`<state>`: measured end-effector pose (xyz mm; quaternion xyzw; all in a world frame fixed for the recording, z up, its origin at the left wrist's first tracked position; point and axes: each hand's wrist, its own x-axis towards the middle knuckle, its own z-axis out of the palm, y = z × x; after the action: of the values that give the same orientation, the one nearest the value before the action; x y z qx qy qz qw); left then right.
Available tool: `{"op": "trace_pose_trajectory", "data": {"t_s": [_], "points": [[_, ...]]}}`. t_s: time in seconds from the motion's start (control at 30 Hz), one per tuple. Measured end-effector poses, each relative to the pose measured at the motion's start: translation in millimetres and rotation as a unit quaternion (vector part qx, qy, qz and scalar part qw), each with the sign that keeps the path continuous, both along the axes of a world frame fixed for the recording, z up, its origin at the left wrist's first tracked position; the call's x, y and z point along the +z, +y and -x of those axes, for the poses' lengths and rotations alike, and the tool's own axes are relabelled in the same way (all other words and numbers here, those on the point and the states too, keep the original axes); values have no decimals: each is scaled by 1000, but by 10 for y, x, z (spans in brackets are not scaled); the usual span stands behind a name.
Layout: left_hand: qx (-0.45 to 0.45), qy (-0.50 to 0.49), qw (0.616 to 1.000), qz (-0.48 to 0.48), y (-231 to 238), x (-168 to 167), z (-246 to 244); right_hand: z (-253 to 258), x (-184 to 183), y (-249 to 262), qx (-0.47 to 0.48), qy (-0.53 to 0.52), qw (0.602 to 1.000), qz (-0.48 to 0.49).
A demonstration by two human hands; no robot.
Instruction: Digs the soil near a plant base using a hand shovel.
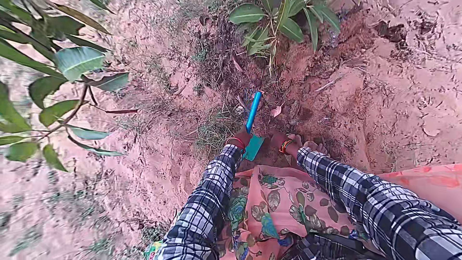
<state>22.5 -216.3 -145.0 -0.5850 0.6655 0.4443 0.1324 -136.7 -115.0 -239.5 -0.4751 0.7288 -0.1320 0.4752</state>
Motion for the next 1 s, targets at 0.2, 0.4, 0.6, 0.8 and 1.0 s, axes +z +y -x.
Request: {"op": "trace_pose_trajectory", "data": {"t_s": [0.2,0.4,0.6,0.8,1.0], "points": [[11,1,1000,-4,-12,-42,-49,-143,-405,-233,44,93,995,-22],[10,-9,1000,-6,-35,-116,-113,-155,-320,-157,96,146,982,-70],[-5,-25,1000,5,22,-41,-124,-202,-237,-62,117,125,983,-69],[-16,-40,999,-11,-18,-11,-94,-362,22,-56,76,114,990,26],[-11,-40,999,-14,-18,-23,-92,-375,-73,-206,56,190,975,-101]]}}
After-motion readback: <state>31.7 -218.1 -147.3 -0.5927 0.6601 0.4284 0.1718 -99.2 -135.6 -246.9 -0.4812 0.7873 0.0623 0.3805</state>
